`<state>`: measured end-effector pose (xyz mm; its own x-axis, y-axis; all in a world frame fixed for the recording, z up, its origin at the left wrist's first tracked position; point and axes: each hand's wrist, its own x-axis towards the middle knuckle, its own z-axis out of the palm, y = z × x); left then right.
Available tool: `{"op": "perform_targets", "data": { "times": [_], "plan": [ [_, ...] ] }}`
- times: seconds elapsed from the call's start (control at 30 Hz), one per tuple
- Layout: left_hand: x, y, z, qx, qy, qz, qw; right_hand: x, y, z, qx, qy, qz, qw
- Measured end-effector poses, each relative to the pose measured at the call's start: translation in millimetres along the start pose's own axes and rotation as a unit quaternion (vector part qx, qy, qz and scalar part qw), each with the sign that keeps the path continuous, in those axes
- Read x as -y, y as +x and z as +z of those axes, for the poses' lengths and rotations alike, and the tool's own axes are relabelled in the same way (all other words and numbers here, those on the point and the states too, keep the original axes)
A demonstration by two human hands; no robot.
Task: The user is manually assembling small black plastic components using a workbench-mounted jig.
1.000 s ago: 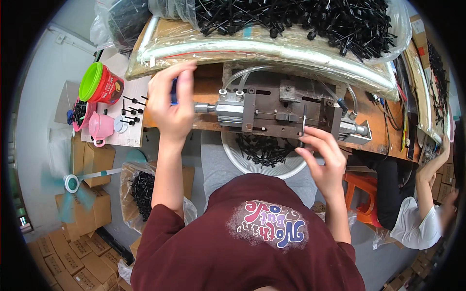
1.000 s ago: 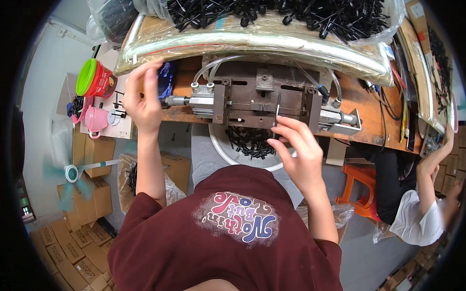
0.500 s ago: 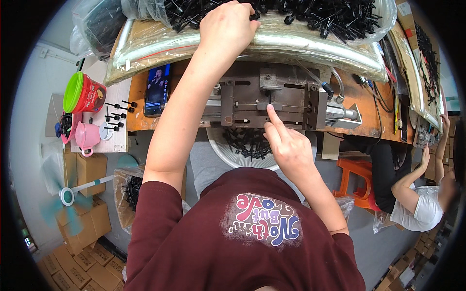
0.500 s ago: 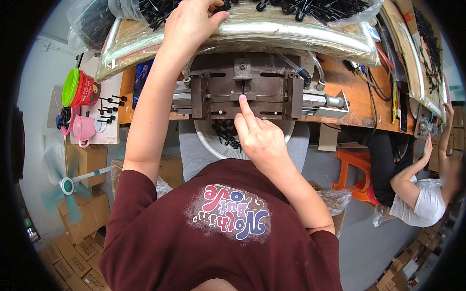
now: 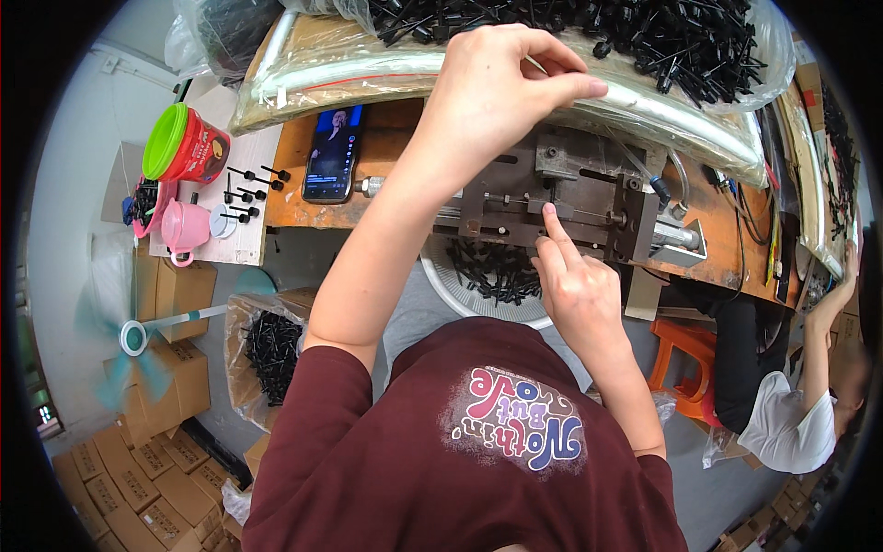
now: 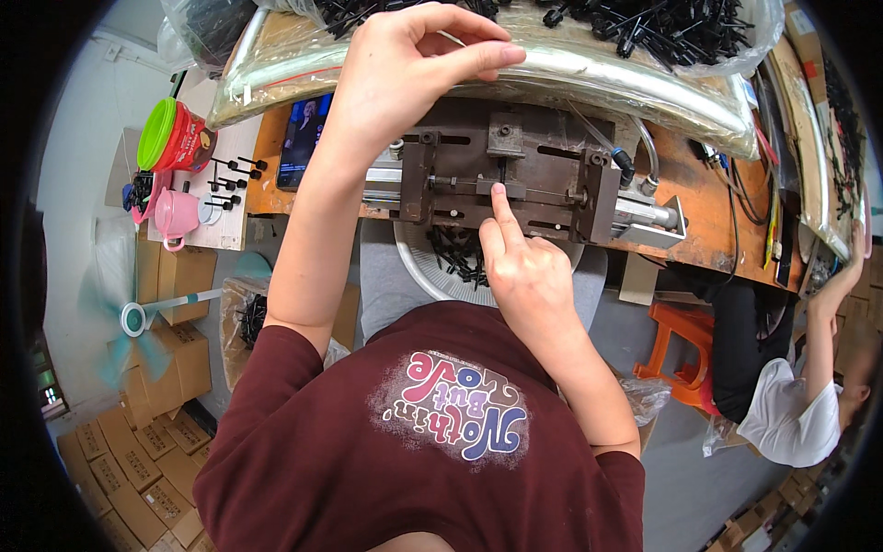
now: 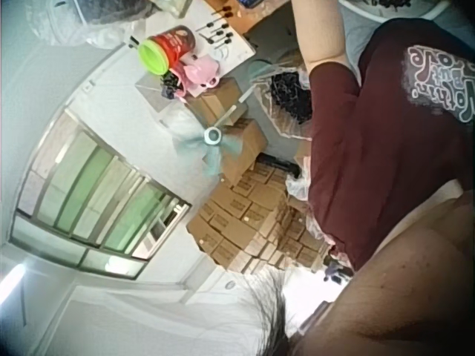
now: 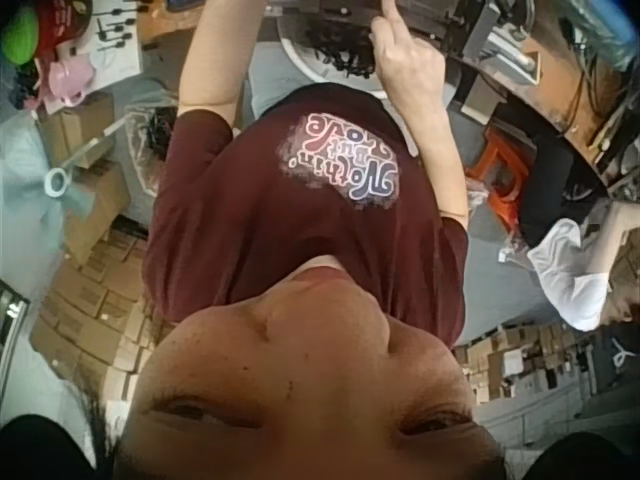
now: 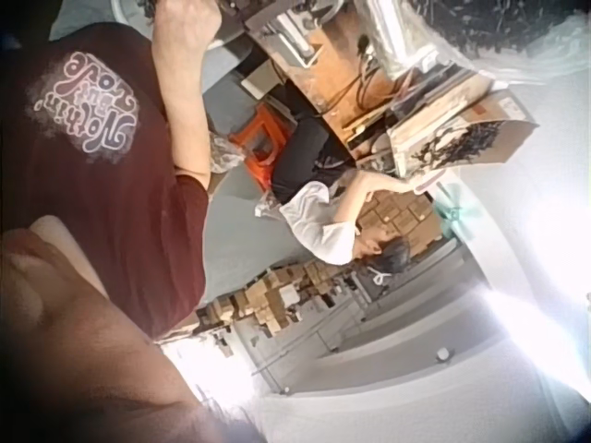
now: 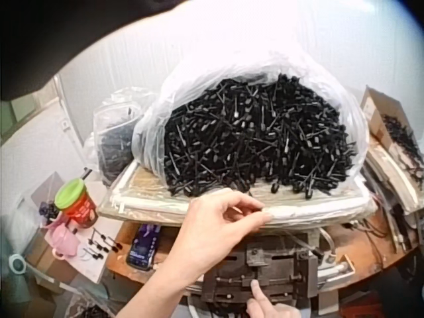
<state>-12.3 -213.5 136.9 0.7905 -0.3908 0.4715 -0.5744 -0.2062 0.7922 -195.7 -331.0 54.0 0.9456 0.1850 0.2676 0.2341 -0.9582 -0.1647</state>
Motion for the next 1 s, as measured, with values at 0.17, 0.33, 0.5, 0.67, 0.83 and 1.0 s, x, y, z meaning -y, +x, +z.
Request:
{"op": "perform_targets", "data": {
  "times": [0.17,0.33,0.5,0.67,0.83,1.0],
  "plan": [
    [-20,-33,-8,0.034,-0.026,-0.043,0.998,-16,19,-31,-0.019,0.203,0.029,0.979],
    [-27,-77,-13,0.038,-0.030,0.017,0.999,-53,73,-64,-0.208,0.182,0.101,0.956],
    [-19,-121,-5,0.087,0.024,0.015,0.996,-111,133,-59,-0.243,0.028,0.070,0.967],
    [5,-160,25,0.095,0.152,0.094,0.979,-112,169,-47,-0.150,0.036,0.139,0.978],
    [15,-165,42,0.091,0.224,0.120,0.963,-113,162,-42,-0.161,0.071,0.069,0.982],
    [12,-154,42,0.106,0.255,0.129,0.952,-84,126,-59,-0.159,0.223,0.037,0.961]
  ]
}}
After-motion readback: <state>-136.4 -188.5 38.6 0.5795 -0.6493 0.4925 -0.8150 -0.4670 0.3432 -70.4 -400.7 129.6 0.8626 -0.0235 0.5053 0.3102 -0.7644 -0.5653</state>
